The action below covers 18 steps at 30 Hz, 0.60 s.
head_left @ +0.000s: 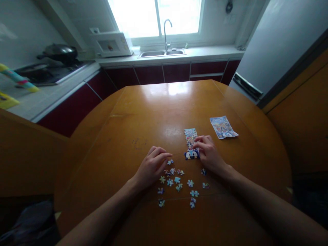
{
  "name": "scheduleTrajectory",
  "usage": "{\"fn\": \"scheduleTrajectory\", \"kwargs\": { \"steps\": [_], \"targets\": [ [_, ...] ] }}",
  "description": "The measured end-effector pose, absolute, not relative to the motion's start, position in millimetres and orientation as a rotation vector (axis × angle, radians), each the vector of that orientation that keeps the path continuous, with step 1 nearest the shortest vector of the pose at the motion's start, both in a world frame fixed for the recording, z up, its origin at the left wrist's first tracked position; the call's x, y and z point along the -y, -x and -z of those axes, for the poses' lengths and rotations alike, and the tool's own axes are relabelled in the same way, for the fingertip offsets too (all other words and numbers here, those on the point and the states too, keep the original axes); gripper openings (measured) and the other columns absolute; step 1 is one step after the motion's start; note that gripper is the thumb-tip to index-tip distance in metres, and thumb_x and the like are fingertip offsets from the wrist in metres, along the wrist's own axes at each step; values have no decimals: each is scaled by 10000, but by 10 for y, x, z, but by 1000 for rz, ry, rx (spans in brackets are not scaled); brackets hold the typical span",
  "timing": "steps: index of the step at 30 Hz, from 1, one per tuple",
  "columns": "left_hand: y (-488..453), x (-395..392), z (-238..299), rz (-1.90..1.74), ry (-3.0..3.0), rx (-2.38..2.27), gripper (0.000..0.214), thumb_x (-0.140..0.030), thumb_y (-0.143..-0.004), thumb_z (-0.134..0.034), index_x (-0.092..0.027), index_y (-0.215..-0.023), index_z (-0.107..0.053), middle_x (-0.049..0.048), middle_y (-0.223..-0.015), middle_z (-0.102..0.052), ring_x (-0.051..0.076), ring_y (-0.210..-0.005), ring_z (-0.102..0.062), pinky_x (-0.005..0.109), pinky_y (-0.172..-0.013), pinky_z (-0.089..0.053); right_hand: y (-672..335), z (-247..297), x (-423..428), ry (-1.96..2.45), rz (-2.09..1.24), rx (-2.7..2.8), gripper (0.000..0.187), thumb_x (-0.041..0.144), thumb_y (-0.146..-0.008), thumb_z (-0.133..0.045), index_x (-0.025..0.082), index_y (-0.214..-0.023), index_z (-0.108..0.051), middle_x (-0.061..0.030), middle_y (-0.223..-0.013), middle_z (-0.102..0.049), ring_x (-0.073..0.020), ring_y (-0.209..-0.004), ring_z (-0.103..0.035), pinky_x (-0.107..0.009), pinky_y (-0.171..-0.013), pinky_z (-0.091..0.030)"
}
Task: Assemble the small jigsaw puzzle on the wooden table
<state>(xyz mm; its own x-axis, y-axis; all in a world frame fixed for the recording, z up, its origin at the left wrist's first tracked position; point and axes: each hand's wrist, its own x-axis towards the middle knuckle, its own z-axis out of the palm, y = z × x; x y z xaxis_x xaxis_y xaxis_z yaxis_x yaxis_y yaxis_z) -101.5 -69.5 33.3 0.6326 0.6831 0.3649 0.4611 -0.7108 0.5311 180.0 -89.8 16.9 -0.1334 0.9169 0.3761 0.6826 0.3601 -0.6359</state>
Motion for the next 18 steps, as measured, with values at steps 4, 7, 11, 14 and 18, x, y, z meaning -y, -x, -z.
{"fn": "scheduleTrajectory", "kwargs": {
  "steps": [4,7,11,14,18],
  "targets": [
    [1014,689,-326,-815,-2465,-921,205,-162,-972,-547,-196,-1118,-686,72,-989,-624,205,-972,-529,347,-852,-475,-1785,-142,923,1357,-408,1982,364,-34,-824,-506,237,-909,-733,-84,-1166,-617,-271,-1134,-485,-482,-956,-433],
    [1014,689,-327,-818,-2467,-925,198,-160,-974,-545,-194,-1111,-684,71,-985,-623,203,-969,-527,346,-851,-472,-1763,-121,937,1327,-401,2072,386,-51,-814,-505,243,-885,-745,-81,-1235,-600,-284,-1179,-462,-499,-962,-425],
    [1016,694,-334,-810,-2455,-924,198,-161,-979,-543,-199,-1121,-676,68,-992,-619,200,-973,-519,343,-853,-470,-1787,-145,916,1318,-391,2037,394,-51,-815,-491,244,-879,-744,-79,-1225,-611,-284,-1178,-471,-508,-966,-426],
    [1010,699,-344,-815,-2453,-922,193,-159,-979,-542,-193,-1116,-674,69,-996,-619,199,-974,-520,341,-851,-469,-1879,-179,866,1338,-346,1862,379,-44,-795,-482,234,-868,-729,-84,-1142,-630,-274,-1133,-505,-491,-958,-443],
    [1015,689,-350,-808,-2462,-921,191,-162,-977,-542,-189,-1107,-678,70,-991,-623,201,-971,-527,338,-851,-469,-2023,-198,814,1369,-282,1716,372,-20,-805,-448,226,-868,-720,-87,-1064,-635,-267,-1074,-546,-487,-955,-451]
  ]
}}
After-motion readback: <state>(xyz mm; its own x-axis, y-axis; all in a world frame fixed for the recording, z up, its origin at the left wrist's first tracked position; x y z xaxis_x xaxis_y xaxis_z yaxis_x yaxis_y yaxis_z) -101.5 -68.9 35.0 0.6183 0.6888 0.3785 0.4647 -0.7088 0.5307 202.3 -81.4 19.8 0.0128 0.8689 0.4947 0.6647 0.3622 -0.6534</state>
